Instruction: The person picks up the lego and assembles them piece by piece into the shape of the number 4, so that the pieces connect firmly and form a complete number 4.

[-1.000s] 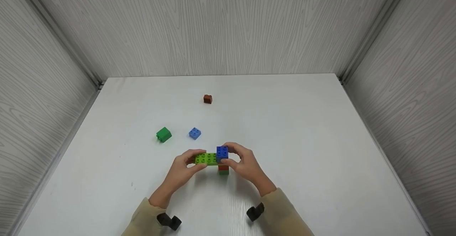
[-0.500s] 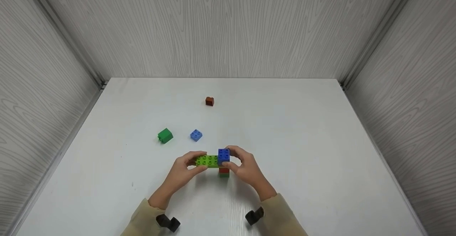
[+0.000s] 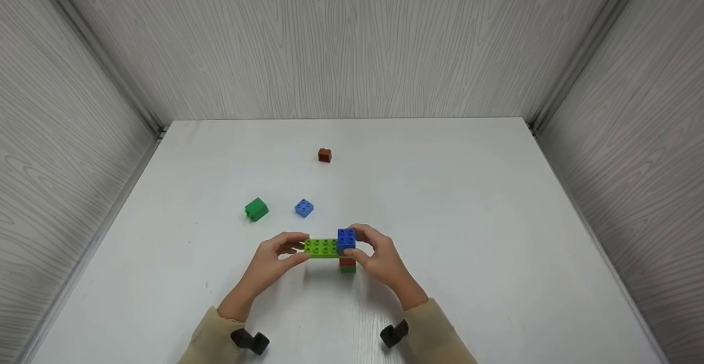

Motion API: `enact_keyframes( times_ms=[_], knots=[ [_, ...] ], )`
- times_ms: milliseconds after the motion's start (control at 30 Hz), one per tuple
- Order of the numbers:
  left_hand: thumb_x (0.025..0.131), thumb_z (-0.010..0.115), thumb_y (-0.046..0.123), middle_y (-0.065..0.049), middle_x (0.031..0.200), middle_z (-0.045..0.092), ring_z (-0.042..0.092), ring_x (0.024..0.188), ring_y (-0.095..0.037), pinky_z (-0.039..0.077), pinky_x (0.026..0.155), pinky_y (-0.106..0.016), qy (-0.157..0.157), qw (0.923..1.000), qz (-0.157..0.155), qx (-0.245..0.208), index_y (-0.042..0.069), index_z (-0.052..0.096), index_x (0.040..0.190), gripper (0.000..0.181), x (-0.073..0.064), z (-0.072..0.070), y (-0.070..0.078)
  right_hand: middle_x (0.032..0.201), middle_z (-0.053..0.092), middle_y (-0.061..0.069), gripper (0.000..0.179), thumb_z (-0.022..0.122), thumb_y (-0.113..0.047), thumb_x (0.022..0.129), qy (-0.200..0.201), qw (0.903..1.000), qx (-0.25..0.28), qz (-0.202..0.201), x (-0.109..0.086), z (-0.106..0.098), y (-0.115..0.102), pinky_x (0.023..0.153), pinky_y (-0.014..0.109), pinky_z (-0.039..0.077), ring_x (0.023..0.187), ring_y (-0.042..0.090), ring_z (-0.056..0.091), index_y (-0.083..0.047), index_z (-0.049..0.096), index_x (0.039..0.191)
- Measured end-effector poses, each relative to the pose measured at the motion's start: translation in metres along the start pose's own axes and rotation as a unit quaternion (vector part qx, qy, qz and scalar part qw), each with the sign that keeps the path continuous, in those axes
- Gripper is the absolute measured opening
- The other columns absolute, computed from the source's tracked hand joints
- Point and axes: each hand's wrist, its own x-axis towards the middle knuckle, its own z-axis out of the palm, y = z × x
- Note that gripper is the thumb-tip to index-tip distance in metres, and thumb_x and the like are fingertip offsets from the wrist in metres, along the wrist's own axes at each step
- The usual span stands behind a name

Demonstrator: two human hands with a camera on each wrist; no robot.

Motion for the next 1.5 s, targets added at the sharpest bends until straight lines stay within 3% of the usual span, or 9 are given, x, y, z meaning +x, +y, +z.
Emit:
enact_keyframes(
  times_ms=[233, 467, 633, 767, 1033, 1133, 1267, 1367, 1500],
  knots=[
    [0.085, 0.068, 0.028, -0.007, 0.110, 0.062, 0.059, 0.097, -0.019, 0.049, 0.084, -0.033, 0.034, 0.9992, -0.013, -0.017, 0.003, 0.061, 0.115, 0.039, 0.003, -0.013, -0.014, 0.108, 0.061, 0.009, 0.036, 0.067, -0.002, 0.083, 0.005, 1.0000, -0.003, -0.003, 0.000, 0.000, 0.001, 0.095, 0.037, 0.042, 0.102, 0.020, 0.057, 0.002, 0.055, 0.117],
    [0.087, 0.067, 0.023, -0.008, 0.110, 0.063, 0.059, 0.096, -0.016, 0.049, 0.083, -0.030, 0.101, 0.9917, -0.079, 0.008, 0.004, 0.061, 0.115, 0.035, 0.013, -0.027, -0.039, 0.108, 0.060, 0.012, 0.037, 0.067, 0.000, 0.083, 0.009, 0.9999, 0.000, -0.013, -0.001, 0.001, 0.002, 0.092, 0.031, 0.044, 0.100, 0.021, 0.056, 0.005, 0.054, 0.117],
    [0.087, 0.066, 0.018, -0.011, 0.110, 0.063, 0.058, 0.096, -0.018, 0.048, 0.085, -0.033, 0.149, 0.9835, -0.102, 0.016, 0.002, 0.061, 0.114, 0.032, 0.019, -0.037, -0.049, 0.108, 0.060, 0.013, 0.037, 0.066, 0.000, 0.083, 0.017, 0.9998, 0.002, -0.014, -0.003, 0.002, 0.001, 0.092, 0.036, 0.044, 0.099, 0.023, 0.056, 0.006, 0.054, 0.117],
    [0.086, 0.067, 0.016, -0.012, 0.110, 0.062, 0.057, 0.097, -0.019, 0.048, 0.085, -0.034, 0.191, 0.9761, -0.102, 0.021, 0.003, 0.062, 0.113, 0.030, 0.026, -0.044, -0.053, 0.109, 0.060, 0.013, 0.037, 0.066, 0.000, 0.084, 0.017, 0.9997, 0.002, -0.017, -0.003, 0.002, 0.002, 0.093, 0.045, 0.042, 0.100, 0.022, 0.056, 0.006, 0.054, 0.117],
    [0.084, 0.069, 0.012, -0.014, 0.103, 0.061, 0.057, 0.094, -0.022, 0.048, 0.080, -0.034, 0.277, 0.9584, -0.065, 0.016, -0.001, 0.062, 0.108, 0.028, 0.035, -0.057, -0.060, 0.106, 0.061, 0.009, 0.036, 0.067, -0.002, 0.084, 0.013, 0.9998, -0.003, -0.013, -0.001, 0.002, 0.001, 0.093, 0.046, 0.042, 0.097, 0.019, 0.057, 0.004, 0.054, 0.117],
    [0.084, 0.069, 0.012, -0.015, 0.103, 0.060, 0.056, 0.095, -0.024, 0.048, 0.080, -0.035, 0.291, 0.9541, -0.068, 0.017, -0.002, 0.061, 0.109, 0.030, 0.038, -0.061, -0.063, 0.105, 0.061, 0.009, 0.035, 0.066, -0.002, 0.084, 0.012, 0.9998, 0.002, -0.013, -0.001, 0.002, 0.002, 0.093, 0.046, 0.042, 0.097, 0.020, 0.056, 0.003, 0.054, 0.116],
    [0.085, 0.069, 0.012, -0.017, 0.107, 0.059, 0.054, 0.100, -0.027, 0.046, 0.084, -0.037, 0.302, 0.9499, -0.079, 0.017, -0.004, 0.058, 0.112, 0.034, 0.042, -0.065, -0.066, 0.106, 0.061, 0.009, 0.035, 0.066, -0.001, 0.084, 0.011, 0.9998, 0.004, -0.016, -0.001, 0.002, 0.003, 0.092, 0.034, 0.044, 0.097, 0.019, 0.057, 0.003, 0.054, 0.116],
    [0.084, 0.069, 0.012, -0.019, 0.112, 0.056, 0.051, 0.105, -0.030, 0.043, 0.088, -0.041, 0.311, 0.9455, -0.094, 0.019, -0.005, 0.056, 0.115, 0.038, 0.045, -0.067, -0.068, 0.106, 0.061, 0.010, 0.035, 0.066, -0.001, 0.084, 0.009, 0.9997, 0.006, -0.021, -0.002, 0.002, 0.003, 0.090, 0.025, 0.044, 0.098, 0.019, 0.057, 0.004, 0.054, 0.117],
    [0.082, 0.070, 0.011, -0.021, 0.115, 0.053, 0.049, 0.108, -0.032, 0.040, 0.090, -0.042, 0.315, 0.9410, -0.122, 0.018, -0.006, 0.054, 0.118, 0.042, 0.050, -0.069, -0.071, 0.106, 0.061, 0.010, 0.036, 0.066, -0.001, 0.084, 0.009, 0.9996, 0.002, -0.026, -0.002, 0.003, 0.004, 0.090, 0.023, 0.043, 0.099, 0.018, 0.057, 0.004, 0.053, 0.117]
  ],
)
